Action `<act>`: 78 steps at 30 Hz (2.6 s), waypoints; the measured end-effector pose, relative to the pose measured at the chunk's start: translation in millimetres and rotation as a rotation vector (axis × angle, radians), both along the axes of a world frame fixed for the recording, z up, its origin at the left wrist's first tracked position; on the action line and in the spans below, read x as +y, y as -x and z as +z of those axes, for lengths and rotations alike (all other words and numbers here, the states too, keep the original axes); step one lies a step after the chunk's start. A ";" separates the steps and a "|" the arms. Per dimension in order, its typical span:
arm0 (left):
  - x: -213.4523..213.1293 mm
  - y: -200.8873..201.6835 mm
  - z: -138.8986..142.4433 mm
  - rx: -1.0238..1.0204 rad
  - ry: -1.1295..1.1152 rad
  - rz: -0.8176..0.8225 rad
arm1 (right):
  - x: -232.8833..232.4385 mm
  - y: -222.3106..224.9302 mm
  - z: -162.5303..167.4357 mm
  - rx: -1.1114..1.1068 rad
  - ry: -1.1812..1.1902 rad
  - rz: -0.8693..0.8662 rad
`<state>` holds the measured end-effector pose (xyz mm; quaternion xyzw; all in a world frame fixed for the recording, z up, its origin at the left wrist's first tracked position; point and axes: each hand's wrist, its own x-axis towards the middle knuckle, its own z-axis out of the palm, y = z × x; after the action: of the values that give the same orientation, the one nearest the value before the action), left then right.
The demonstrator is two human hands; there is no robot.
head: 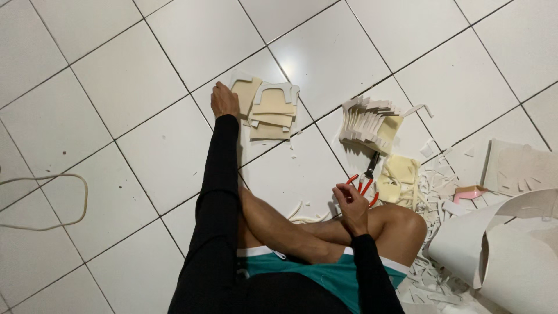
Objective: The person sits cross-legged on a tiled floor and cuts curved shapes from thin foam sheets with red-handled scissors. They trim edges off each cutout, bend and flex the pieces, and stack the finished cutouts into a growing pile beside them.
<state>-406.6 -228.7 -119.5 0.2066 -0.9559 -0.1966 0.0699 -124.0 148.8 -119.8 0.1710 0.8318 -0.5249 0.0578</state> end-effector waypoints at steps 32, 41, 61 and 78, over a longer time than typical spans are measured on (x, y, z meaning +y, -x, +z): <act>157.6 -319.4 193.0 0.243 -1.408 -0.420 | -55.5 -18.9 191.2 0.378 0.400 0.265; 148.3 -326.2 190.0 0.010 -1.660 -0.484 | -51.0 -7.3 159.3 0.171 0.699 0.128; 115.7 -330.6 206.3 0.627 -0.713 -0.413 | -63.2 -6.3 176.2 0.320 0.580 0.186; 136.2 -279.0 239.1 0.170 -1.428 -0.506 | -51.2 -15.3 198.6 0.336 0.796 0.126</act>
<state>-127.6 -92.5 119.6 -0.0397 -0.6061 -0.7925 -0.0545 -108.7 97.6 78.8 -0.0036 0.5712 -0.8206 0.0150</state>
